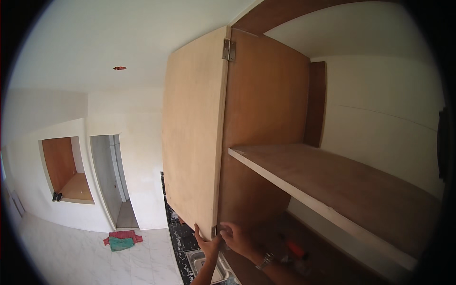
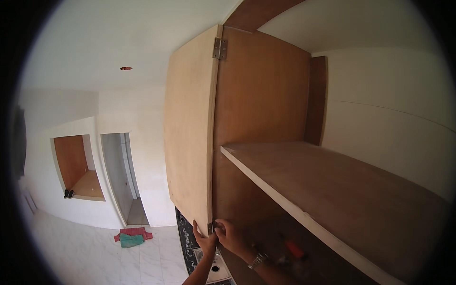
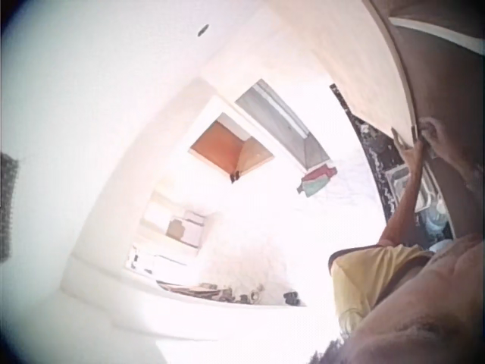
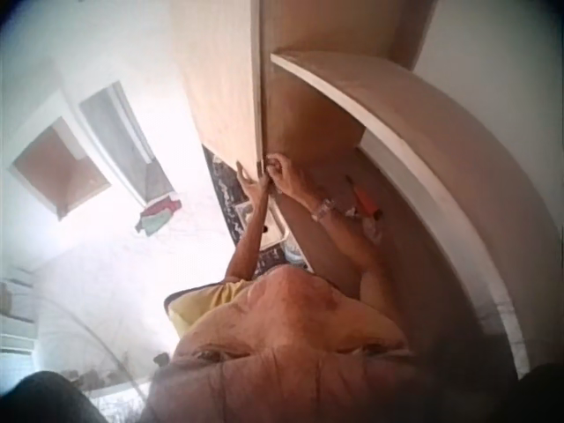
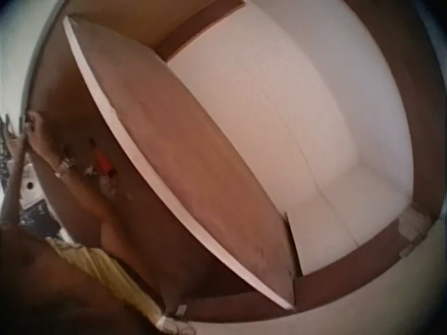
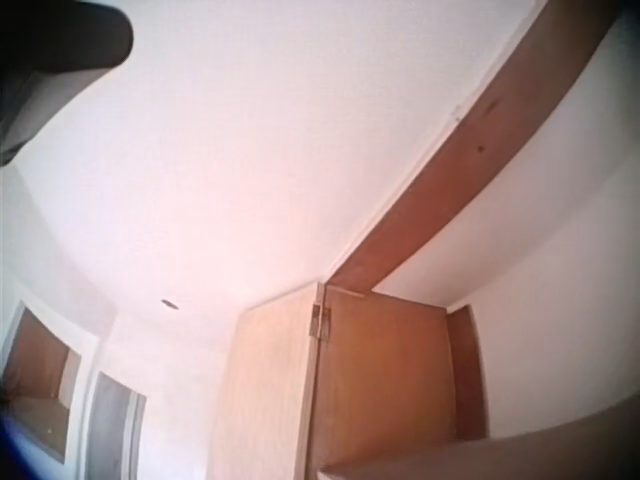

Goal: The person uses a screwdriver to secure a hinge on a cabinet door and then closes the door.

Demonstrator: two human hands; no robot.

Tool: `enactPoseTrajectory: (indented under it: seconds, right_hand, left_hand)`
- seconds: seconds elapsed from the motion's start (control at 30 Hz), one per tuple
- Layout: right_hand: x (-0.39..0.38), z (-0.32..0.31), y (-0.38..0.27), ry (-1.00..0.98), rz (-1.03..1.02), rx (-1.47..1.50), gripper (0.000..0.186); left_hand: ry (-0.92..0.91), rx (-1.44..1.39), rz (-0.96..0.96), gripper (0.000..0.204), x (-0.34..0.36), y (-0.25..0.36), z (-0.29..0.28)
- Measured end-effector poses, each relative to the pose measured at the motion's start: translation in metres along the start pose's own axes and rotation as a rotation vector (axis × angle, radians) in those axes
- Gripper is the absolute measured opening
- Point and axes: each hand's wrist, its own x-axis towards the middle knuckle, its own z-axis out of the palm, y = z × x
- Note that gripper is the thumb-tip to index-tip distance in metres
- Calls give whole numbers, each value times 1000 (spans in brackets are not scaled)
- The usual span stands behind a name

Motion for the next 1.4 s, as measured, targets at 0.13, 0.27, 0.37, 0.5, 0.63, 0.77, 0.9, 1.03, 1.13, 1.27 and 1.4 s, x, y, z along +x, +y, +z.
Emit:
enactPoseTrajectory:
  seconds: [0.13, 0.27, 0.37, 0.5, 0.63, 0.77, 0.9, 1.03, 1.13, 1.27, 1.4]
  right_hand:
    - [15, 27, 29, -2, -34, 85, 30]
    - [18, 33, 33, 73, -109, -77, 28]
    - [18, 37, 42, 68, -58, -18, 28]
    - [18, 39, 36, 1, 64, 15, 26]
    - [22, 46, 50, 77, 53, -25, 27]
    - [30, 39, 24, 40, 8, -58, 34]
    - [27, 33, 46, 10, 38, 74, 27]
    - [23, 36, 32, 41, 8, 51, 25]
    - [22, 33, 39, 76, 2, 26, 25]
    - [21, 40, 61, 62, 25, 136, 29]
    - [11, 45, 81, 37, 18, 370, 38]
  left_hand:
    - [21, 11, 34, 111, 7, 2, 2]
    - [46, 113, 64, 112, 4, 5, 1]
    - [-20, 75, 36, 114, -1, 18, 1]
    - [-34, 20, 8, 118, -2, 14, -5]
    - [-10, 113, 9, 111, 3, -4, -6]
    - [-21, 92, 20, 113, 12, 20, -5]
    - [-25, 32, -30, 111, 1, 23, 10]
    - [-64, -11, 17, 107, 2, 14, -3]
    - [-45, 85, 22, 107, 1, 14, 7]
    - [-96, -92, -69, 106, 2, -2, -2]
    - [-134, -156, -73, 107, 17, -31, -15]
